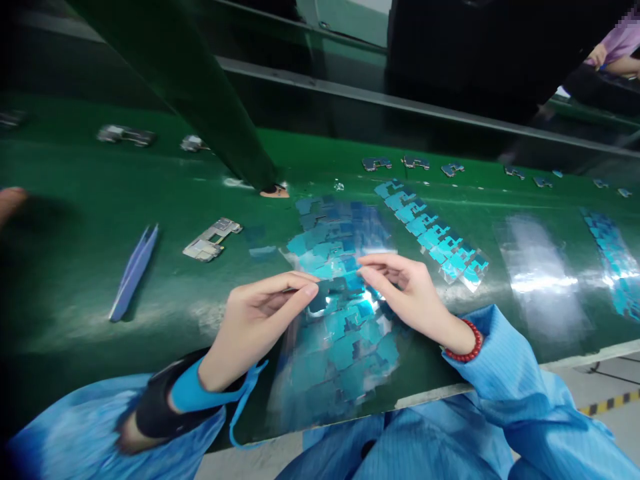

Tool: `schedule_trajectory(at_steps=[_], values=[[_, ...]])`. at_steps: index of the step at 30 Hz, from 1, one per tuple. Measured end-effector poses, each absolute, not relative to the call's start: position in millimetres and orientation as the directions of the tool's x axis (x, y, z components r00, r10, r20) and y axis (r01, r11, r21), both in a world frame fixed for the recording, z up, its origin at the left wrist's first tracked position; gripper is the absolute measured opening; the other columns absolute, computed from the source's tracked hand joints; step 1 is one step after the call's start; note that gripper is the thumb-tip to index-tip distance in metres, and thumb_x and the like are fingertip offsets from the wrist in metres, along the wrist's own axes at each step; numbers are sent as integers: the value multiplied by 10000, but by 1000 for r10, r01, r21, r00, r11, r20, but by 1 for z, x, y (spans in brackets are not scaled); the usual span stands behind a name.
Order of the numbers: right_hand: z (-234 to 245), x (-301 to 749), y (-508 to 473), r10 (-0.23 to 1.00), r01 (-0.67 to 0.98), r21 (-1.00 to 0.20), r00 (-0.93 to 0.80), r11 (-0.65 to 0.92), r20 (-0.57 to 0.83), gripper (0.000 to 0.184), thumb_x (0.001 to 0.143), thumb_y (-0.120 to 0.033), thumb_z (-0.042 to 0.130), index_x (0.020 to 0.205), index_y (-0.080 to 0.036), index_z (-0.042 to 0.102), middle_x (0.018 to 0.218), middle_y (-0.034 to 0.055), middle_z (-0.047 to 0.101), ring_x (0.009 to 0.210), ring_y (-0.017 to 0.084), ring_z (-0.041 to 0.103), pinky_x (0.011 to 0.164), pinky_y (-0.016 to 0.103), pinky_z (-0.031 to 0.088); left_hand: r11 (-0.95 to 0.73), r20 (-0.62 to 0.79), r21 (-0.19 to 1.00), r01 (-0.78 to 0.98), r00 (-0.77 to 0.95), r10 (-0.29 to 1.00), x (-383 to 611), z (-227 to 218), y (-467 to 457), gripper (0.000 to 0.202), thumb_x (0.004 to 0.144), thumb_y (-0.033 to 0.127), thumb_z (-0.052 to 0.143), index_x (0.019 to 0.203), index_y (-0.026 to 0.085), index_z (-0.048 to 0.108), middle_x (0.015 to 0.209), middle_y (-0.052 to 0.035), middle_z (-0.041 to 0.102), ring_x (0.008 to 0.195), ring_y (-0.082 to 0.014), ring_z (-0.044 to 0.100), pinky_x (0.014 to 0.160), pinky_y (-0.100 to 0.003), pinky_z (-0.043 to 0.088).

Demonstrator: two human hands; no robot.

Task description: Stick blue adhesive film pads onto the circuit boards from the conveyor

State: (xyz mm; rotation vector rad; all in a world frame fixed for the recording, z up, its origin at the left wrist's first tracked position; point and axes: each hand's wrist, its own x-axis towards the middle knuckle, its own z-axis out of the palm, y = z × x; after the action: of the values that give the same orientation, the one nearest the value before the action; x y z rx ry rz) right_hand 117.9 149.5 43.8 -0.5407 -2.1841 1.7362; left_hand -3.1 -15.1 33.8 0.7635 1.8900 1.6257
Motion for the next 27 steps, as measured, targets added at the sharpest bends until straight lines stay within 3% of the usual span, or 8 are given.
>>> schedule_trajectory(at_steps=[5, 9, 12, 14, 16, 19, 23, 27], values=[[45, 120, 153, 450, 152, -973, -891, 174, -58, 148, 752, -291, 741, 788, -162, 679, 712, 11, 711, 625, 118, 679, 611, 226, 594, 109, -71, 994, 13, -678, 731, 0, 34, -14, 152, 773, 267, 644, 647, 183, 660, 711, -23, 688, 643, -161, 615, 583, -241, 499], [48, 128, 151, 488, 168, -897, -871, 409, 59, 123, 782, -297, 715, 765, -181, 680, 710, 17, 704, 623, 135, 664, 617, 244, 576, 205, 16, 947, 247, -673, 739, -8, 29, -16, 220, 893, 309, 520, 900, 163, 683, 848, -67, 713, 769, -198, 656, 736, -293, 518], [50, 138, 154, 475, 150, -820, -865, 552, 161, 83, 809, -285, 693, 780, -207, 689, 749, 18, 712, 665, 149, 664, 635, 253, 560, 443, 222, 731, 519, -795, 565, -36, 23, -26, 383, 927, 289, 432, 1229, 105, 577, 1120, -161, 664, 1069, -280, 600, 978, -400, 429], [51, 143, 157, 470, 133, -803, -860, 581, 198, 67, 816, -283, 687, 794, -220, 692, 761, 14, 715, 676, 154, 666, 635, 253, 555, 656, 323, 528, 540, -841, 433, -59, 16, -34, 439, 885, 286, 458, 1244, 55, 560, 1259, -238, 552, 1227, -373, 468, 1050, -499, 335], [51, 147, 159, 477, 126, -792, -849, 598, 225, 52, 813, -281, 691, 804, -230, 695, 766, 12, 715, 684, 159, 671, 641, 256, 555, 775, 300, 429, 464, -882, 363, -77, 8, -43, 401, 841, 282, 497, 1142, 43, 610, 1282, -280, 492, 1262, -442, 388, 1051, -581, 282], [52, 149, 160, 484, 125, -784, -841, 608, 242, 44, 808, -281, 695, 803, -238, 701, 765, 12, 716, 689, 166, 676, 652, 265, 558, 793, 222, 440, 421, -907, 358, -92, -2, -52, 273, 814, 293, 518, 933, 91, 657, 1162, -275, 544, 1211, -451, 424, 1024, -607, 301], [50, 151, 160, 475, 121, -806, -854, 579, 213, 51, 822, -287, 683, 807, -240, 696, 775, 9, 718, 708, 168, 679, 658, 268, 554, 759, 207, 527, 382, -924, 322, -99, -2, -56, 231, 752, 285, 580, 915, 127, 625, 1012, -210, 602, 1086, -422, 525, 960, -591, 375], [46, 153, 161, 527, 95, -816, -804, 571, 275, 15, 816, -275, 694, 824, -262, 693, 783, -18, 711, 721, 156, 671, 881, 345, 531, 642, 173, 685, 345, -933, 316, -92, 14, -48, 202, 786, 283, 570, 934, 150, 607, 866, -112, 661, 836, -290, 644, 790, -441, 513]])
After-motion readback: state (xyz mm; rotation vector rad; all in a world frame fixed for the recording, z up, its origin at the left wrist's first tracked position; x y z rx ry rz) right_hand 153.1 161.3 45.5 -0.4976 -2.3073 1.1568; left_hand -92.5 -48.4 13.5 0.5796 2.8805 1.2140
